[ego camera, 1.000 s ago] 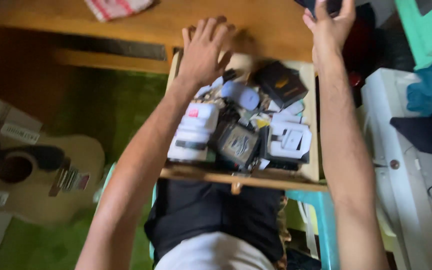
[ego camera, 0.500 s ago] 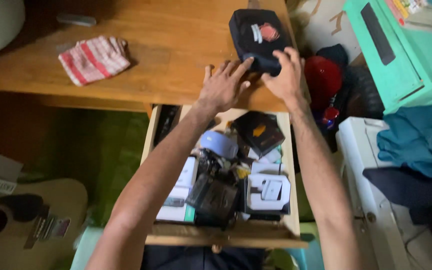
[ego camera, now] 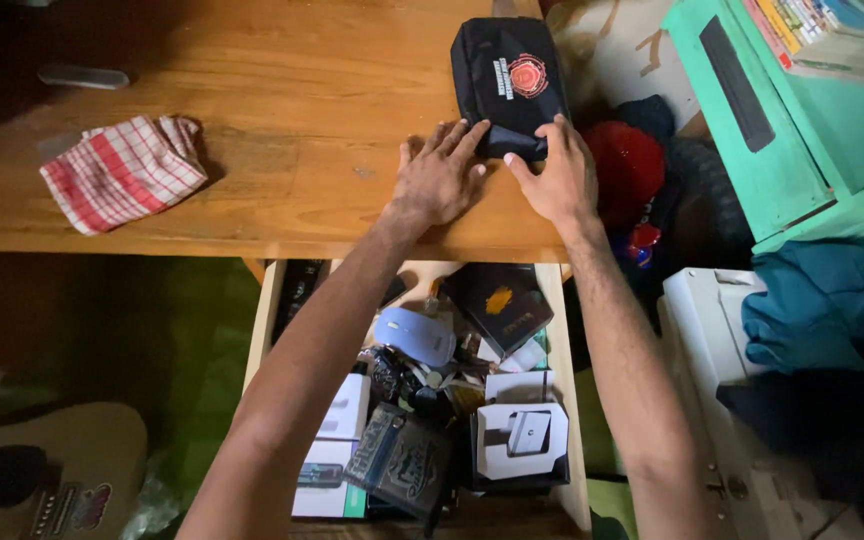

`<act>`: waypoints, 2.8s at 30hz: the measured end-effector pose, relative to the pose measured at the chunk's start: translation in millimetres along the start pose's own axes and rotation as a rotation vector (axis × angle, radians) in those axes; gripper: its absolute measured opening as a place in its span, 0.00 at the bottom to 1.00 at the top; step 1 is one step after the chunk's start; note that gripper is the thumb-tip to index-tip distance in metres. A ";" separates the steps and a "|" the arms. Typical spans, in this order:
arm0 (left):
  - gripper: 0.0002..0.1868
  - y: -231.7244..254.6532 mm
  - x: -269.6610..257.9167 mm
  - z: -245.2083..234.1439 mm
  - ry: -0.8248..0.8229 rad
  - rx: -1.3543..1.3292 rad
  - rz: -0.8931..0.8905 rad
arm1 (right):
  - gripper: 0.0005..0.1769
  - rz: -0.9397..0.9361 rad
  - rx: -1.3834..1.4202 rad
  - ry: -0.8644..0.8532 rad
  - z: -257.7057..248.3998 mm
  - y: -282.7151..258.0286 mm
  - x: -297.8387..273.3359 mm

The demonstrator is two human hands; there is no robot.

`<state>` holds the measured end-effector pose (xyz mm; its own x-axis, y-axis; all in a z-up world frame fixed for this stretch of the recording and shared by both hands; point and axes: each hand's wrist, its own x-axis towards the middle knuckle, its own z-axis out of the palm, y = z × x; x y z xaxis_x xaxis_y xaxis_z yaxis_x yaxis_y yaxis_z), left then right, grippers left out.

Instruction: Organizing and searching through various items inside a wooden desk drawer

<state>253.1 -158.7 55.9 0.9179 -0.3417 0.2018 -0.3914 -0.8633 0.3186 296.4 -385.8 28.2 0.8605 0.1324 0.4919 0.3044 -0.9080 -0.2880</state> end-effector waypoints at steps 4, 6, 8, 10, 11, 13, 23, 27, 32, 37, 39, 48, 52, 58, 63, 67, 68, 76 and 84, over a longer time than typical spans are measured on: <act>0.34 -2.7 3.4 2.4 -0.015 0.006 -0.016 | 0.29 0.045 -0.067 -0.040 -6.0 -15.1 -2.4; 0.34 -3.2 4.1 5.2 0.015 0.013 -0.008 | 0.29 0.049 -0.106 -0.054 -2.0 -11.6 -1.6; 0.34 -2.8 2.7 4.1 0.004 -0.008 0.005 | 0.29 -0.040 -0.101 0.019 17.1 7.0 2.3; 0.34 -0.8 -1.2 -1.3 0.011 0.027 0.016 | 0.30 -0.061 -0.102 0.026 17.3 8.6 2.7; 0.34 0.2 -3.5 -4.6 0.019 0.064 0.026 | 0.30 -0.083 -0.103 0.033 17.0 8.9 2.7; 0.35 -1.4 -3.4 0.4 0.020 0.079 0.043 | 0.30 -0.068 -0.117 0.019 3.4 -4.7 -2.8; 0.24 -17.0 -53.4 -0.1 0.390 0.005 0.463 | 0.28 -0.287 -0.050 0.029 -44.3 -51.2 -42.0; 0.17 -18.3 -88.8 -11.2 0.402 0.101 0.494 | 0.15 -0.364 -0.110 0.152 -66.0 -72.7 -69.9; 0.12 -27.6 -128.1 -24.5 0.390 0.318 0.533 | 0.15 -0.355 -0.001 0.060 -74.6 -87.5 -103.6; 0.08 -14.8 -182.2 -64.6 0.295 0.278 0.460 | 0.16 0.116 0.073 -0.558 -119.0 -151.0 -161.2; 0.07 -19.5 -190.9 -68.2 0.315 0.294 0.464 | 0.29 0.260 -0.024 -0.709 -112.1 -145.3 -174.0; 0.12 -29.6 -210.7 -31.0 0.184 0.175 0.279 | 0.54 0.136 -0.220 -0.567 -52.2 -109.6 -208.4; 0.16 -21.7 -218.8 -25.1 0.114 0.121 0.242 | 0.43 0.105 -0.087 -0.544 -74.8 -118.7 -215.3; 0.15 -8.5 -218.8 -15.3 0.115 0.079 0.217 | 0.28 0.336 0.211 -0.527 -148.8 -156.4 -224.0; 0.34 8.7 -214.6 -10.0 0.089 0.034 0.149 | 0.26 0.423 0.327 -0.546 -178.9 -155.1 -223.4; 0.44 22.2 -219.3 -18.1 -0.009 -0.471 0.055 | 0.38 0.603 1.048 -0.562 -180.3 -153.9 -224.7; 0.39 23.2 -218.8 -19.0 -0.016 -0.698 0.062 | 0.52 0.675 1.089 -0.619 -187.9 -167.6 -225.3; 0.15 -9.6 -193.5 1.9 0.085 -0.703 -0.220 | 0.59 0.317 1.265 -0.652 -147.7 -138.9 -195.6; 0.12 -47.4 -198.7 -24.4 0.200 -0.637 -0.442 | 0.61 -0.128 0.722 -0.695 -137.9 -181.1 -171.9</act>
<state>87.7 -40.8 23.3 0.9913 0.1078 0.0761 -0.0114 -0.5042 0.8635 37.0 -299.0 109.1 0.7816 0.6230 0.0327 0.3874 -0.4437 -0.8081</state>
